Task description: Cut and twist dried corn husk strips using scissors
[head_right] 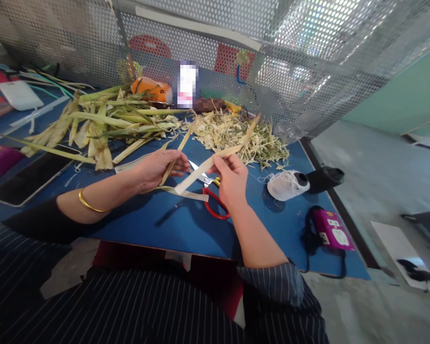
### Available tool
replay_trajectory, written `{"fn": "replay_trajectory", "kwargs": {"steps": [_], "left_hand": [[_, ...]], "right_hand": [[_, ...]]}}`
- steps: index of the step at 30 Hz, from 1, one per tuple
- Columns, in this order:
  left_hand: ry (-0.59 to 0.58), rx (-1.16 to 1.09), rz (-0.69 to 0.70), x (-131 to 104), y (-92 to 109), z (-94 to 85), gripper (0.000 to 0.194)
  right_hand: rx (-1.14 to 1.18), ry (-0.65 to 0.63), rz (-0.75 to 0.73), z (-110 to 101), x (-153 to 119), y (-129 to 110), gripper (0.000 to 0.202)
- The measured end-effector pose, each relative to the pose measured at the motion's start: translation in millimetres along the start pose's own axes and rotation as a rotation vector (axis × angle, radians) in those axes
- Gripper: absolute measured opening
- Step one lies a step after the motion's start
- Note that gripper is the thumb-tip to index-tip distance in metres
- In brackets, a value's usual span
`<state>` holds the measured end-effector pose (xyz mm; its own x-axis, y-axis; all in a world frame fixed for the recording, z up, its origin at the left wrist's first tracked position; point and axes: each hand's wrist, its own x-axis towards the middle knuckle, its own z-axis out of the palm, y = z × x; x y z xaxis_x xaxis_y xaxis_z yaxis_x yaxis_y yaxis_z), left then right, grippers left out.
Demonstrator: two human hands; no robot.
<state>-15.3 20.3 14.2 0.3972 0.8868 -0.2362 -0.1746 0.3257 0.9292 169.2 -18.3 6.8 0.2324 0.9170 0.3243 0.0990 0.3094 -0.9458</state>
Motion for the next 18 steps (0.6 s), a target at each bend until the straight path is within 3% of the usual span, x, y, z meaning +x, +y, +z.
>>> {"fn": "replay_trajectory", "kwargs": {"steps": [3,9,18], "left_hand": [[-0.076,-0.009,-0.060,-7,0,7.1,0.019],[-0.084,0.016,-0.205,-15,-4,19.3,0.020],[-0.114,0.158,-0.148,-18,-9,19.0,0.024]], "right_hand": [[0.093,-0.094,0.122,8,-4,2,0.006],[-0.096,-0.127,-0.014,17,-14,11,0.005],[-0.218,-0.128,-0.020,16,-13,7,0.008]]}}
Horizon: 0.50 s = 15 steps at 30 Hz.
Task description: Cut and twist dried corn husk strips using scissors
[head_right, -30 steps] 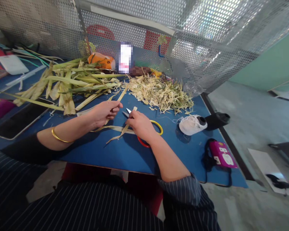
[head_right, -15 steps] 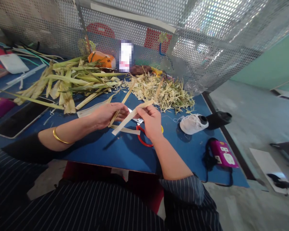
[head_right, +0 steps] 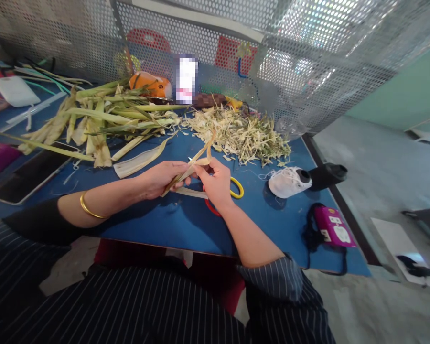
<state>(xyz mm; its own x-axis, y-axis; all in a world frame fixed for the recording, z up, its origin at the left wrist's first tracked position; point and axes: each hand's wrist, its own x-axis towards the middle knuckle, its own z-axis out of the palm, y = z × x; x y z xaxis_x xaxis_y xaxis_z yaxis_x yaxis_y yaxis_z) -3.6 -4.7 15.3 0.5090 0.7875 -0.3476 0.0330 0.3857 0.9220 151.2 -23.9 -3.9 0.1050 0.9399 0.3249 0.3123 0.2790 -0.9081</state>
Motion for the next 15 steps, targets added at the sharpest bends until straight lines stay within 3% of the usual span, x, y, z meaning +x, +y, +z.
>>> {"fn": "replay_trajectory", "kwargs": {"steps": [8,15], "left_hand": [[0.019,0.137,0.110,-2.6,2.5,-0.2,0.032],[0.136,0.388,0.223,-1.2,0.6,-1.4,0.032]], "right_hand": [[0.258,-0.022,0.113,1.2,1.9,9.5,0.013],[0.341,-0.109,0.194,1.6,3.8,1.5,0.013]]}}
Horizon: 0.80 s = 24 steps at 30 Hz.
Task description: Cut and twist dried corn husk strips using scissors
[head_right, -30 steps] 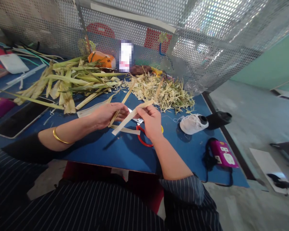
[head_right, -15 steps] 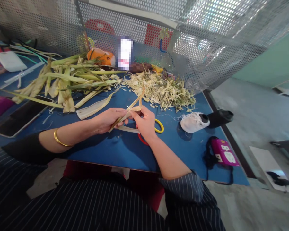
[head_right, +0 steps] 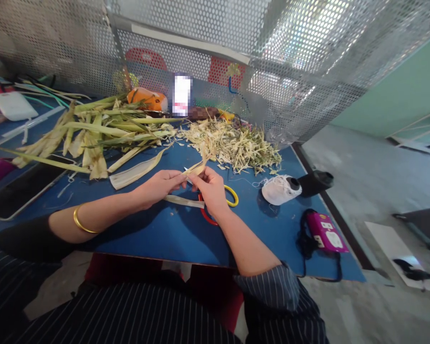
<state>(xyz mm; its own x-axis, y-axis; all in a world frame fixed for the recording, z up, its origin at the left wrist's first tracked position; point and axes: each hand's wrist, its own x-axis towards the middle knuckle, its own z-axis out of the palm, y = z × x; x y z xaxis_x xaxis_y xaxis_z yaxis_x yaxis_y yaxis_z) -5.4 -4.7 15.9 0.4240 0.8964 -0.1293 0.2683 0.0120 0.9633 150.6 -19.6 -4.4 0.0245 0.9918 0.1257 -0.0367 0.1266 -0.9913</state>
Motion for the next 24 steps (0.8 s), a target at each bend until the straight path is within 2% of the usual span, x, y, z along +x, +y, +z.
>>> {"fn": "replay_trajectory", "kwargs": {"steps": [5,9,11,14,16,19,20,21,22,24], "left_hand": [[-0.019,0.206,0.121,5,-9,-2.5,0.035],[0.025,0.191,0.093,6,-11,-4.3,0.039],[0.027,0.209,0.104,5,-8,-5.9,0.040],[-0.008,0.353,0.122,3,-2,-8.9,0.035],[-0.037,0.403,0.127,2,2,-10.4,0.032],[0.022,0.211,0.082,3,6,-12.7,0.029],[0.065,0.105,0.046,5,7,-14.0,0.028],[0.105,-0.001,0.008,6,8,-15.8,0.027],[0.137,-0.096,-0.026,7,9,-17.9,0.027],[0.161,-0.240,-0.064,9,11,-22.7,0.026]], "right_hand": [[-0.004,-0.023,0.085,-1,0,4,0.018],[0.139,0.088,0.146,0,0,5,0.015],[0.175,0.102,0.153,0,0,3,0.011],[0.165,0.098,0.151,-3,2,-2,0.013],[0.168,0.178,0.127,-8,5,-4,0.013],[0.162,0.364,-0.010,-19,10,-7,0.014],[0.100,0.383,-0.062,-21,11,-7,0.015],[-0.017,0.345,-0.103,-22,10,-7,0.016],[-0.184,0.240,-0.132,-22,9,-7,0.017],[-0.583,-0.096,-0.184,-17,3,-6,0.016]]}}
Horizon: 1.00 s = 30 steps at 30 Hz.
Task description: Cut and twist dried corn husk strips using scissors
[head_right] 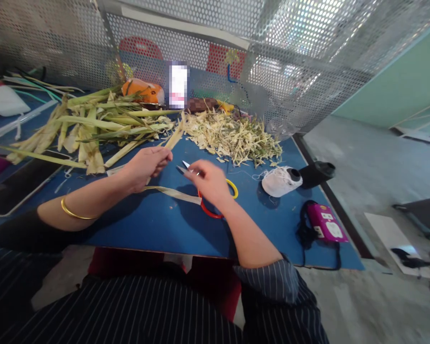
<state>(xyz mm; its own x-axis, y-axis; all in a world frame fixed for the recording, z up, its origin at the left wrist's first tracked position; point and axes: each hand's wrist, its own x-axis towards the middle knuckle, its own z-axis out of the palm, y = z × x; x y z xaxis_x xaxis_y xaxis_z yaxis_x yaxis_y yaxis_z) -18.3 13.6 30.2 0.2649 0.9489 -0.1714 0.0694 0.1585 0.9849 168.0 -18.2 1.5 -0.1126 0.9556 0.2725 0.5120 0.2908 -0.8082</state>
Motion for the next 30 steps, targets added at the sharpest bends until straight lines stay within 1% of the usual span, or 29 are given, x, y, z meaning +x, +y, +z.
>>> {"fn": "replay_trajectory", "kwargs": {"steps": [1,2,3,5,7,9,11,13,14,15,16,17,18,20,21,23,26,30], "left_hand": [[-0.001,-0.054,-0.016,1,1,-1.9,0.026],[-0.009,-0.096,-0.029,2,2,-3.6,0.025],[-0.017,-0.128,-0.039,2,2,-5.0,0.024],[-0.027,-0.164,-0.048,3,3,-7.0,0.022],[-0.027,-0.195,-0.037,4,3,-8.5,0.020],[0.017,-0.250,-0.011,5,3,-10.0,0.020],[0.116,-0.337,0.051,6,3,-10.7,0.020],[0.207,-0.408,0.105,6,2,-9.4,0.021],[0.229,-0.423,0.105,6,1,-7.6,0.021],[0.224,-0.420,0.075,5,-1,-5.1,0.022],[0.200,-0.406,0.020,4,-3,-2.0,0.023],[0.143,-0.392,-0.044,3,-6,1.6,0.024],[0.071,-0.382,-0.104,2,-8,5.3,0.025],[-0.061,-0.375,-0.168,-1,-14,12.5,0.027],[-0.100,-0.372,-0.187,-2,-16,15.6,0.027],[-0.117,-0.351,-0.228,-5,-19,20.4,0.027],[-0.095,-0.317,-0.269,-6,-23,24.4,0.022],[-0.079,-0.270,-0.246,-6,-28,26.3,0.020]], "right_hand": [[-0.174,-0.168,-0.074,4,-3,-2,0.016],[-0.318,-0.288,-0.142,9,-7,-4,0.015],[-0.427,-0.362,-0.196,13,-10,-6,0.013],[-0.542,-0.406,-0.245,19,-15,-8,0.005],[-0.517,-0.388,-0.209,20,-16,-8,0.005],[-0.362,-0.297,-0.066,16,-13,-6,0.007],[-0.079,-0.174,0.148,11,-9,-6,0.012],[0.272,-0.083,0.336,7,-5,-6,0.017],[0.433,-0.053,0.392,6,-4,-7,0.019],[0.560,-0.033,0.418,6,-4,-9,0.021],[0.640,-0.024,0.418,7,-4,-11,0.022],[0.673,-0.025,0.394,8,-4,-12,0.022],[0.664,-0.031,0.356,10,-5,-13,0.021],[0.584,-0.039,0.272,14,-7,-15,0.018],[0.549,-0.038,0.242,16,-8,-14,0.016],[0.510,-0.027,0.222,21,-10,-12,0.014],[0.480,-0.005,0.220,27,-11,-8,0.013],[0.415,-0.020,0.193,32,-12,-7,0.013]]}}
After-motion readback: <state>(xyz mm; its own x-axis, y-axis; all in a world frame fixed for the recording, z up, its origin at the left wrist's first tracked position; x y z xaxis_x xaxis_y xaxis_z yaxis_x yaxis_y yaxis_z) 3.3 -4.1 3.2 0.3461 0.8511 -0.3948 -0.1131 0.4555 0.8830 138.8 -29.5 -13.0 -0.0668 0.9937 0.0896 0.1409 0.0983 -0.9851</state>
